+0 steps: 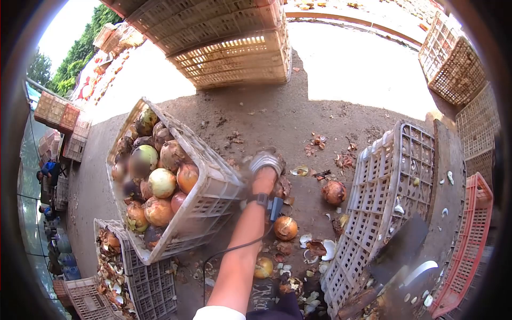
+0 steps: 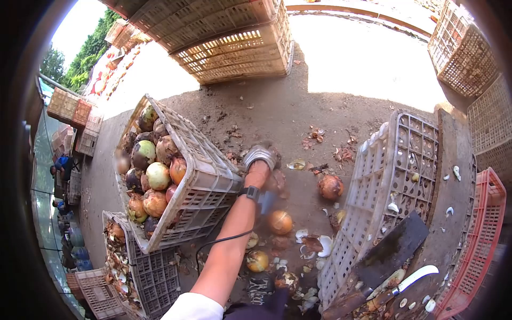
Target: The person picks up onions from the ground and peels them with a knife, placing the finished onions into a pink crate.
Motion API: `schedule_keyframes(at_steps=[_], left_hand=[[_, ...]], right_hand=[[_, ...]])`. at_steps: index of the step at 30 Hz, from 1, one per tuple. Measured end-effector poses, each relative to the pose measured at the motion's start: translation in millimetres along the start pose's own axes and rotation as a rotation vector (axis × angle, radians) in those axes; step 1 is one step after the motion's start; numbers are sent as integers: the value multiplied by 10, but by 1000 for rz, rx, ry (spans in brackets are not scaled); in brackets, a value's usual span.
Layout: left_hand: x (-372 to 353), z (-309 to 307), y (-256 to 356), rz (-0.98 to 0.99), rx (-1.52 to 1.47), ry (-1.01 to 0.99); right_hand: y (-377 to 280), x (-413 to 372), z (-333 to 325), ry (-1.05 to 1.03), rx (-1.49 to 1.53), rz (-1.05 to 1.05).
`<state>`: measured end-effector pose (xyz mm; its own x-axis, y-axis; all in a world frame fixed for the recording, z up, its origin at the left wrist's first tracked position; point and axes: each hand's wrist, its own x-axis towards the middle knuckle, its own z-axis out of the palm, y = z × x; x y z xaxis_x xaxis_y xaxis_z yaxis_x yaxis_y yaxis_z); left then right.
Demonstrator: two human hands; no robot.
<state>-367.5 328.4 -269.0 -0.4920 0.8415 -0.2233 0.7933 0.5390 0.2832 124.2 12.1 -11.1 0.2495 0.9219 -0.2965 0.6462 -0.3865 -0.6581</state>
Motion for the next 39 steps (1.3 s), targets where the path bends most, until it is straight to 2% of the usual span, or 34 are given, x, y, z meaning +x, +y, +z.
schedule_keyframes(at_steps=[3, 4, 7, 9, 11, 14, 16, 18, 19, 20, 21, 23, 24, 27, 28, 30, 31, 32, 35, 36, 39], left_hand=[[-503, -352, 346, -6, -61, -299], [-600, -147, 258, 115, -94, -295], [-1161, -94, 350, 227, 22, -371], [-1450, 170, 184, 350, 1, -339], [-1708, 151, 141, 399, 32, -390], [-1911, -92, 301, 484, 149, -679], [-1698, -127, 429, 585, 152, -678], [-1438, -378, 735, 449, 34, -522], [-1251, -456, 916, 531, 7, -518], [-1139, -389, 1073, 514, -26, -511], [-1085, -303, 1227, 500, -59, -497], [-1023, -78, 1410, 696, 88, -512], [-1037, -14, 1479, 757, 125, -599], [-1020, 313, 1523, 874, 208, -632], [-1063, 411, 1498, 867, 295, -621], [-1257, 212, 1393, 792, 137, -714], [-1320, 104, 1298, 754, 64, -757], [-1307, 189, 1125, 745, -86, -700], [-1294, 111, 797, 586, -244, -877], [-1310, 215, 633, 608, -263, -765], [-1571, -32, 446, 188, -765, -926]], right_hand=[[-4, 24, 8, -17, -24, -12], [-8, 15, 13, -25, -35, -22], [-11, 46, 8, -30, -67, -82], [31, 32, -13, -41, -100, -131], [43, 26, -20, -43, -122, -167], [74, -37, -13, -42, -162, -216], [117, -53, 39, -11, -140, -171], [128, -28, 7, -62, -234, -204], [113, -30, -7, -94, -278, -217], [78, -29, -3, -93, -258, -214], [43, -47, 30, -10, 17, 11], [-129, -60, 174, 182, 571, 452], [-333, -17, 128, 98, 569, 514], [-316, -7, 86, 29, 539, 530], [-179, -30, 90, 52, 500, 452], [183, -102, 124, 93, 429, 297], [162, -108, 122, 82, 428, 300], [99, -91, 124, 72, 429, 305], [-9, -76, 84, 37, 443, 353], [-30, -61, 67, 25, 449, 367], [-78, -52, 68, 16, 458, 350]])
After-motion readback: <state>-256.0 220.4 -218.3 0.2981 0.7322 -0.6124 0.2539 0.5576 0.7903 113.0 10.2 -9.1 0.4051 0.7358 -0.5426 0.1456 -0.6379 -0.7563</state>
